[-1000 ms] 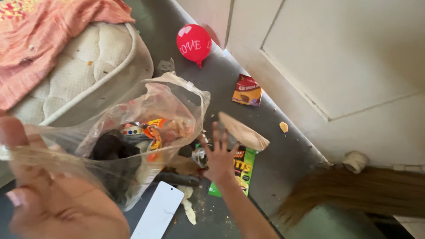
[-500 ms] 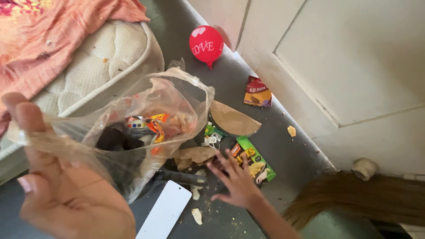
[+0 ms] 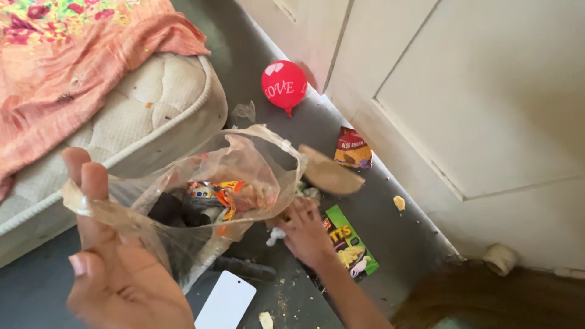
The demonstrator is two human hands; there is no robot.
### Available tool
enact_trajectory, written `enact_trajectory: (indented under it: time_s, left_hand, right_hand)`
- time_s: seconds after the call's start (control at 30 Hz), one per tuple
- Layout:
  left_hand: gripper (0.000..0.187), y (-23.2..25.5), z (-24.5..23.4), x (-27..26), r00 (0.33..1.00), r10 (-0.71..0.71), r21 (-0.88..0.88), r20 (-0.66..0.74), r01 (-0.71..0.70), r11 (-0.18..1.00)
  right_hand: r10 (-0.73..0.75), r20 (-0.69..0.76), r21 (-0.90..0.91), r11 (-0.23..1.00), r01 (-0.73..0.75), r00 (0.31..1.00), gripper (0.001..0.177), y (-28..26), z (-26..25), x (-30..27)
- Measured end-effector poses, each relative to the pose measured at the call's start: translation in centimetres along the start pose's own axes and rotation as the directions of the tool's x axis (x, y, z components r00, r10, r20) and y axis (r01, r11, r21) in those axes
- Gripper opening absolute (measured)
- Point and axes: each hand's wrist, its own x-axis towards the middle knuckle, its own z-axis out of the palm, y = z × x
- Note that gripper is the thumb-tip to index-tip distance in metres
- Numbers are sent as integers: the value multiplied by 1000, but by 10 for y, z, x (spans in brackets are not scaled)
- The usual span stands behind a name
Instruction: The person collects trash and debris into a plastic bag, then uses a broom and dustpan to sweep up the remaining small pieces on the floor.
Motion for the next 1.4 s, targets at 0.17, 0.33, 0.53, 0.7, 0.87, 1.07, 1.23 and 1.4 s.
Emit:
enact_trajectory:
  time_s: [0.17, 0.33, 0.53, 0.7, 0.87, 1.07, 1.23, 1.4]
  left_hand:
    - [63, 7, -1, -4, 1000, -20, 37, -19, 20, 999]
    - [64, 10, 5, -8, 999, -45, 76, -1, 45, 996]
    - [70, -17, 7, 12, 987, 95, 192, 130, -119, 974]
    - [61, -52, 5, 34, 986, 163, 115, 32, -165, 980]
    - [57, -66, 12, 39, 975, 131, 138, 180, -157, 978]
    - [58, -68, 20, 39, 983, 29, 173, 180, -60, 983]
    - [60, -71, 19, 33, 989, -66, 244, 135, 31, 969]
    - [64, -62, 16, 28, 992, -88, 314, 88, 56, 948]
  right_hand:
    - [-39, -253, 174, 981, 85, 967, 88, 25, -39, -66]
    - [-175, -158, 74, 979, 189, 972, 92, 33, -36, -113]
    - [25, -201, -12, 1000, -28, 979, 109, 69, 1, -48]
    - [485, 109, 333, 805, -492, 868, 131, 101, 14, 19]
    - [386, 262, 397, 792, -464, 884, 131, 112, 24, 72]
    - [311, 538, 162, 874, -458, 784, 117, 21, -11, 81]
    - [292, 237, 180, 924, -337, 927, 74, -6, 22, 57]
    - [200, -31, 253, 950, -186, 979, 56, 4, 50, 29]
